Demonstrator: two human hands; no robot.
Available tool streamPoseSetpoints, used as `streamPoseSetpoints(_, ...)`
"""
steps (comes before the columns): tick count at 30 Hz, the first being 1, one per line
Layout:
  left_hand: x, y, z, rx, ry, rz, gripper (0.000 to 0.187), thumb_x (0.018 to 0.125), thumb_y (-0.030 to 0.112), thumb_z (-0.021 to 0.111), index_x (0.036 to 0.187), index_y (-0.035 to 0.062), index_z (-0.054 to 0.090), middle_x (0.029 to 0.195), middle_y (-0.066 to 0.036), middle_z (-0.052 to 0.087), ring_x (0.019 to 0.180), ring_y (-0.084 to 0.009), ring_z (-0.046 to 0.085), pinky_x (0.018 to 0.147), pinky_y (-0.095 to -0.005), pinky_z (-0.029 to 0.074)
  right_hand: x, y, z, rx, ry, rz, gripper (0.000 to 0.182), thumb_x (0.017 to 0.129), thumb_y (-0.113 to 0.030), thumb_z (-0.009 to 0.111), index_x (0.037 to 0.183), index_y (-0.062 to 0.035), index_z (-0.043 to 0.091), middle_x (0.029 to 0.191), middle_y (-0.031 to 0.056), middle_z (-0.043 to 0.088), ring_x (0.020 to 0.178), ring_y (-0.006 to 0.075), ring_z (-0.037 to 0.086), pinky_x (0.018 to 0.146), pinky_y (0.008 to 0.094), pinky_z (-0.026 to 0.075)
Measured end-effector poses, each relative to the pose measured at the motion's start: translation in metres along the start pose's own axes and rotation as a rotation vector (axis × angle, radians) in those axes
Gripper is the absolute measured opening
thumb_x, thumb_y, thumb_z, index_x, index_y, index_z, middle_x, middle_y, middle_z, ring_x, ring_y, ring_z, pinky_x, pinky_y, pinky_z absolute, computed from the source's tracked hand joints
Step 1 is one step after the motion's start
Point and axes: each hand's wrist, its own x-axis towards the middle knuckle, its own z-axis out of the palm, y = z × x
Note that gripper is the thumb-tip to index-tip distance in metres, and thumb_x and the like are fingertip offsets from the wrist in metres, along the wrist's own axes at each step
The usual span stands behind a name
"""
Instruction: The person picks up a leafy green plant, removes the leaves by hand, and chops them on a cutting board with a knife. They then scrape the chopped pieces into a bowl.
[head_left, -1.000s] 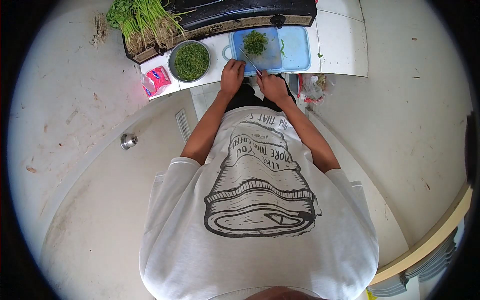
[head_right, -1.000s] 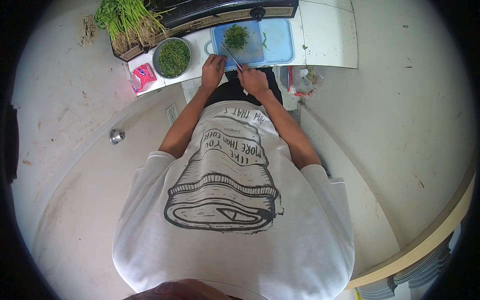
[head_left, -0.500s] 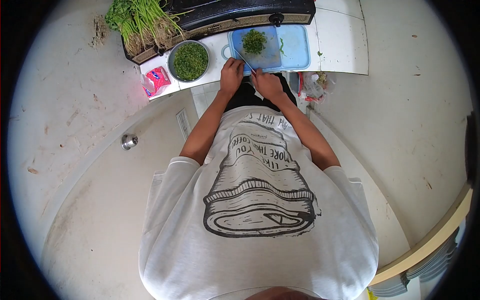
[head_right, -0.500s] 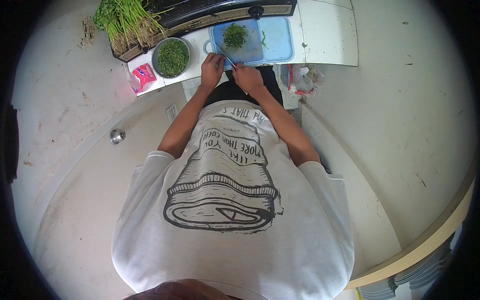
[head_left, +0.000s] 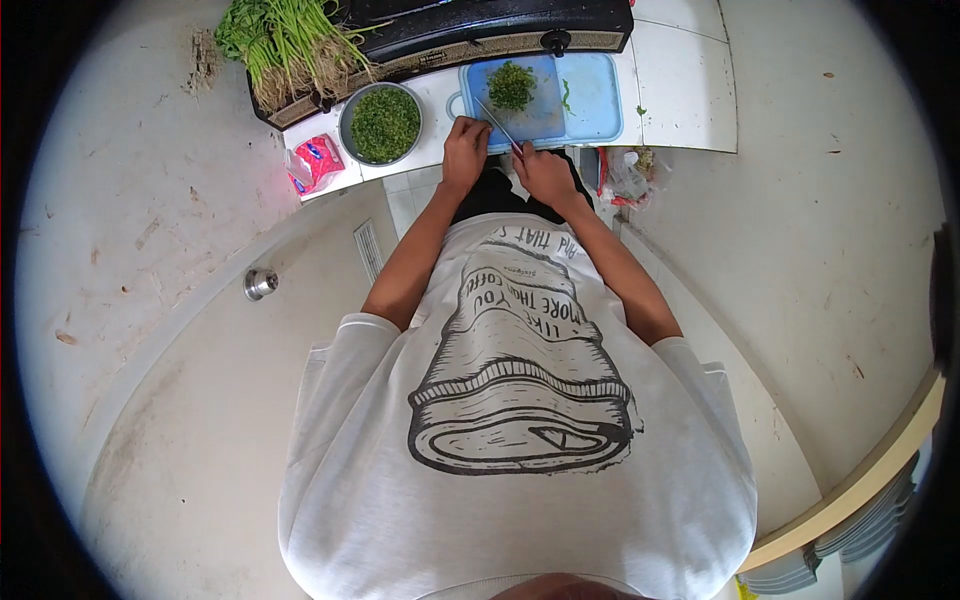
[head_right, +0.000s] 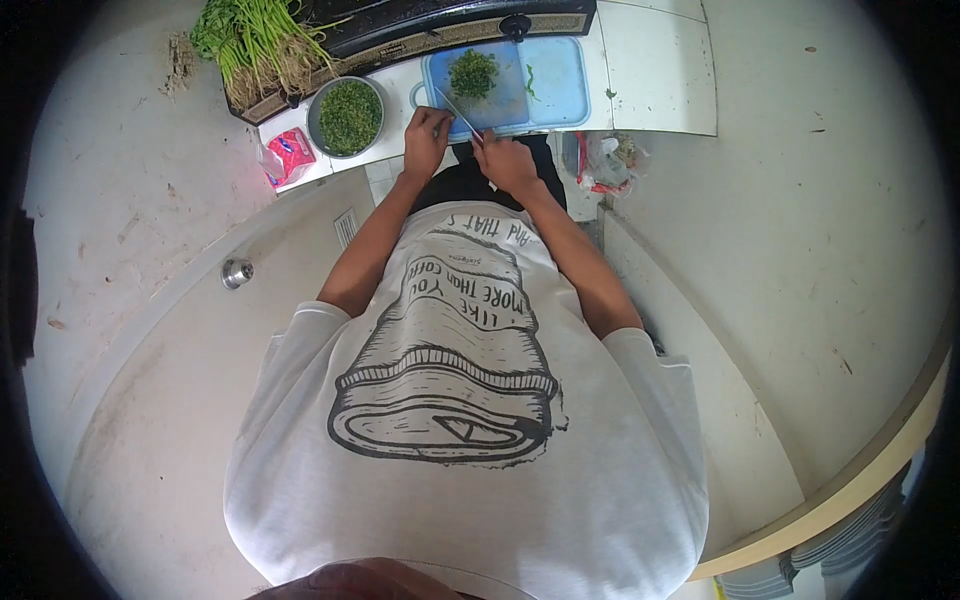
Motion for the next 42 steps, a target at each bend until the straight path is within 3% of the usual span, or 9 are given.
streamPoseSetpoints(8, 0.001, -0.002, -0.004, 0.035, -0.070, -0.007, 0.008, 0.090, 0.002, 0.070, 0.097, 0.0004, 0.075, 0.093, -0.014, 0.066, 0.085, -0.0335, 0.068, 0.077, -0.0429, 0.055, 0.003, -0.001, 0.011, -0.007, -0.035, -0.013, 0.036, 0.104, -0.036, 0.052, 0.106, -0.0004, 0.058, 0.067, 0.0212, 0.068, 0.063, 0.0419, 0.070, 0.058, 0.0539, 0.057)
streamPoseSetpoints(17, 0.001, -0.011, -0.013, 0.131, -0.140, 0.225, 0.012, 0.088, 0.000, 0.070, 0.099, 0.0000, 0.073, 0.095, -0.015, 0.066, 0.088, -0.0345, 0.068, 0.077, -0.0437, 0.055, 0.014, -0.012, 0.003, -0.022, -0.050, 0.005, 0.037, 0.105, -0.036, 0.051, 0.104, 0.0007, 0.057, 0.068, 0.0208, 0.070, 0.064, 0.0411, 0.072, 0.059, 0.0526, 0.059)
streamPoseSetpoints(28, 0.003, -0.004, -0.013, -0.034, -0.130, 0.001, 0.011, 0.091, 0.001, 0.068, 0.099, 0.0017, 0.076, 0.090, -0.015, 0.066, 0.078, -0.0354, 0.067, 0.073, -0.0441, 0.054, -0.002, 0.005, 0.002, -0.026, -0.010, 0.005, 0.037, 0.104, -0.037, 0.053, 0.108, -0.0005, 0.058, 0.069, 0.0208, 0.070, 0.066, 0.0419, 0.072, 0.062, 0.0539, 0.058)
streamPoseSetpoints(42, 0.005, -0.003, -0.012, 0.027, -0.137, 0.012, 0.010, 0.088, 0.001, 0.070, 0.097, 0.0018, 0.075, 0.089, -0.015, 0.068, 0.080, -0.0336, 0.069, 0.074, -0.0427, 0.054, 0.008, -0.004, 0.012, 0.013, -0.022, -0.022, 0.035, 0.103, -0.036, 0.054, 0.103, -0.0009, 0.059, 0.067, 0.0199, 0.068, 0.063, 0.0417, 0.070, 0.058, 0.0537, 0.057)
